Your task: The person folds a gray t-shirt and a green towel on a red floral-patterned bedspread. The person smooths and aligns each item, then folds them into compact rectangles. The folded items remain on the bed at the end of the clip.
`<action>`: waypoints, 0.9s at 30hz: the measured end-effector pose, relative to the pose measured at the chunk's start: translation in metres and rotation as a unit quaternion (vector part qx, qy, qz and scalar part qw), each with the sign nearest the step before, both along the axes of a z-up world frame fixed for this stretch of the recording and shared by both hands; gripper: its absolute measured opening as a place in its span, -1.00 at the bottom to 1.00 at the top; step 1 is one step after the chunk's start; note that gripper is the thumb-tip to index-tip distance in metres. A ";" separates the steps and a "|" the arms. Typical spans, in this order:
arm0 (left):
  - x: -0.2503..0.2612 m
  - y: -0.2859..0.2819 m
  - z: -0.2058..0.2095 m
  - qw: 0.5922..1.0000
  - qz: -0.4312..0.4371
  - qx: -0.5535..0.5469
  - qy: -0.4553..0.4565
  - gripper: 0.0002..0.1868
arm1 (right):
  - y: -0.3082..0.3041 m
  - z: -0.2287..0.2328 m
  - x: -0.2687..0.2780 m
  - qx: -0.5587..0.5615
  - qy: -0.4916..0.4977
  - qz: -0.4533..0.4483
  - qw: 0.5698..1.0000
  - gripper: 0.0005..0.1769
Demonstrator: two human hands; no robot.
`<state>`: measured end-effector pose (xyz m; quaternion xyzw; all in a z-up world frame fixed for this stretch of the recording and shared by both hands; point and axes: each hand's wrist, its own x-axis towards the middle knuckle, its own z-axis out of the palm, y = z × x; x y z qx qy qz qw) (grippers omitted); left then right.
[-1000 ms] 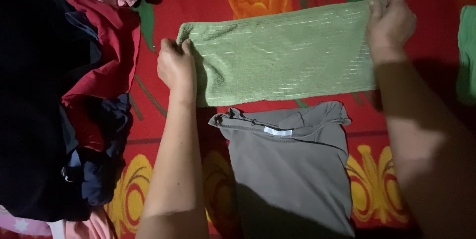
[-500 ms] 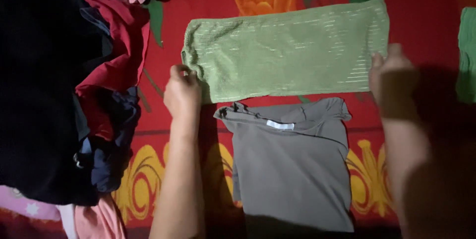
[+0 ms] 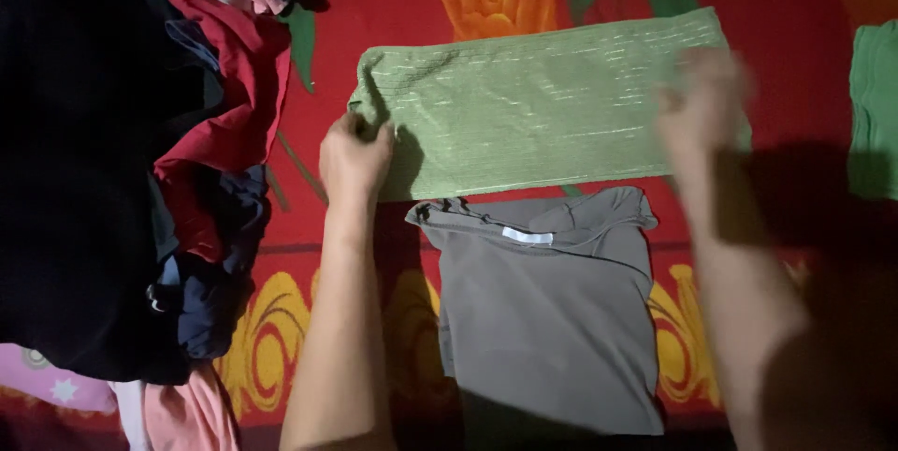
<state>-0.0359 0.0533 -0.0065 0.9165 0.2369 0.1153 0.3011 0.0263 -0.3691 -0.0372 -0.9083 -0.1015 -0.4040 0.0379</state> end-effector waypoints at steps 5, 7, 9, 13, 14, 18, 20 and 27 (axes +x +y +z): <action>0.040 0.004 -0.026 0.995 -0.080 -0.020 -0.063 -0.66 | 0.122 0.026 0.007 0.058 0.396 0.137 0.906 -0.66; 0.038 -0.002 -0.011 0.996 -0.086 -0.010 -0.029 -0.53 | 0.146 0.030 0.010 0.028 0.397 0.174 0.901 -0.59; 0.035 -0.009 0.004 0.996 -0.094 -0.001 0.008 -0.38 | 0.164 0.030 0.011 -0.001 0.400 0.209 0.893 -0.50; 0.040 -0.009 -0.001 0.999 -0.026 -0.026 -0.017 -0.35 | 0.185 0.037 0.006 -0.018 0.438 0.153 0.886 -0.27; 0.044 -0.005 -0.011 0.998 -0.002 -0.036 -0.056 -0.44 | 0.191 0.042 0.002 -0.024 0.451 0.137 0.882 -0.25; 0.055 -0.006 -0.006 0.998 -0.028 -0.039 -0.043 -0.57 | 0.189 0.028 0.009 -0.071 0.430 0.137 0.889 -0.24; 0.067 -0.003 -0.017 0.998 -0.048 0.038 -0.034 -0.56 | 0.190 0.028 0.009 -0.081 0.430 0.133 0.889 -0.24; 0.082 0.019 -0.032 0.999 -0.033 -0.005 -0.026 -0.01 | 0.187 0.009 0.016 -0.095 0.407 0.161 0.894 -0.21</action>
